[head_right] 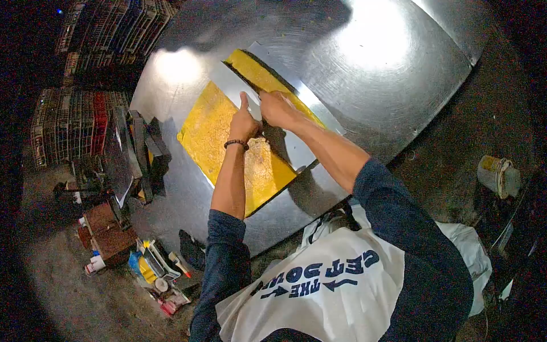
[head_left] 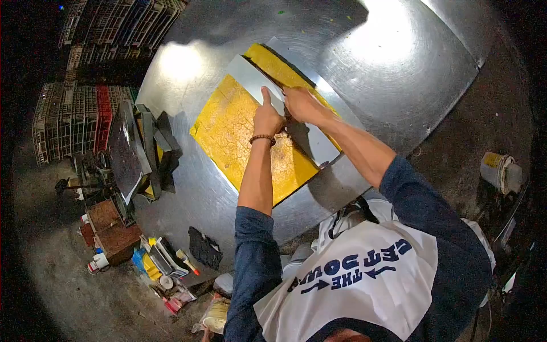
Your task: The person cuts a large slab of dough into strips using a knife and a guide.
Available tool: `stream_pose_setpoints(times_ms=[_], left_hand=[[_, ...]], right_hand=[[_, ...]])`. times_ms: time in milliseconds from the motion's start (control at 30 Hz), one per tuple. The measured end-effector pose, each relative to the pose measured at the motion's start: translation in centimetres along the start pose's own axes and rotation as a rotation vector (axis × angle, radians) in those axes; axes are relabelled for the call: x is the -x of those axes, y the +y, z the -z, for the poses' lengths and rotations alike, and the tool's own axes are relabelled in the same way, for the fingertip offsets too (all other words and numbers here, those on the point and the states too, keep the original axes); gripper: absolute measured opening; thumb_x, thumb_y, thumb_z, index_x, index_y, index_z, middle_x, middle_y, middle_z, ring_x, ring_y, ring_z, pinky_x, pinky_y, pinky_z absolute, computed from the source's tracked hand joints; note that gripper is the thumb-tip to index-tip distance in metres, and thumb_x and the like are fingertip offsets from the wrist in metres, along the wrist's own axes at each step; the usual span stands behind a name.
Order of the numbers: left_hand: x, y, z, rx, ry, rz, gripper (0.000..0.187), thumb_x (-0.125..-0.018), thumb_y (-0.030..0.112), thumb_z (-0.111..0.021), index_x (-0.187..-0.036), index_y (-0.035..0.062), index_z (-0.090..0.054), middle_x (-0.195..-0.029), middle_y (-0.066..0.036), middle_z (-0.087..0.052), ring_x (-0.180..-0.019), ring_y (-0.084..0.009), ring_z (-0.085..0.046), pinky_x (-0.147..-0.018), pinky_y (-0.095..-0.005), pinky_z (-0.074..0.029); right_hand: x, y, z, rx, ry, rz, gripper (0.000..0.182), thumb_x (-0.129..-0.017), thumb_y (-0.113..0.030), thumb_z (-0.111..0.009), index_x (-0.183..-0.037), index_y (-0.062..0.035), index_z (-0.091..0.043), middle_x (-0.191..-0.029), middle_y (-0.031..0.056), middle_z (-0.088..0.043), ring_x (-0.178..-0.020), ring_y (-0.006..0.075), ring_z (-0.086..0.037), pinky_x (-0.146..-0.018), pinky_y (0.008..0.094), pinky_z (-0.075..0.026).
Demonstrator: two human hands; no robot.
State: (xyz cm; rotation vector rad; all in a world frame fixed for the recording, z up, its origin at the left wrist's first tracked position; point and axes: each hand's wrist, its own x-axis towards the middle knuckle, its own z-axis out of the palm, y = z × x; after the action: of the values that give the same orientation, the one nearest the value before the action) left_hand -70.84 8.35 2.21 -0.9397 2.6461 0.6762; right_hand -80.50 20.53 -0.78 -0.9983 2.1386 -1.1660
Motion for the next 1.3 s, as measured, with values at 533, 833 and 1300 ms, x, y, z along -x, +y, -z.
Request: stream_pose_setpoints(times_ms=[533,833,1300], left_hand=[[0.4,0.4,0.4,0.095,-0.02,-0.019,0.132,-0.062,0.031,-0.095,-0.157,-0.0006,-0.009,-0.097,-0.03,-0.07,-0.088,-0.0384,-0.071,-0.077,-0.0406,-0.057],[1.0,1.5,1.2,0.128,-0.069,0.037,0.131,-0.064,0.03,-0.095,-0.157,-0.0012,-0.008,-0.094,-0.029,-0.07,-0.078,-0.0356,-0.072,-0.074,-0.0403,-0.058],[1.2,1.5,1.1,0.152,-0.05,0.036,0.131,-0.061,0.03,-0.096,-0.157,-0.0009,-0.011,-0.087,-0.023,-0.071,-0.073,-0.0305,-0.072,-0.062,-0.036,-0.058]], right_hand=[[10.4,-0.2,3.3,-0.055,0.042,0.047,0.021,-0.096,-0.012,-0.049,-0.108,0.004,-0.056,-0.088,0.0314,-0.064,-0.083,0.0506,-0.061,-0.071,0.0554,-0.047],[16.7,0.2,4.5,-0.104,0.048,-0.004,0.02,-0.098,-0.011,-0.051,-0.111,0.0025,-0.057,-0.087,0.0293,-0.063,-0.084,0.0497,-0.061,-0.073,0.0539,-0.047],[23.0,1.8,5.3,-0.064,-0.004,-0.01,0.03,-0.096,-0.007,-0.056,-0.124,0.0038,-0.055,-0.09,0.0298,-0.062,-0.082,0.0499,-0.061,-0.067,0.0529,-0.046]])
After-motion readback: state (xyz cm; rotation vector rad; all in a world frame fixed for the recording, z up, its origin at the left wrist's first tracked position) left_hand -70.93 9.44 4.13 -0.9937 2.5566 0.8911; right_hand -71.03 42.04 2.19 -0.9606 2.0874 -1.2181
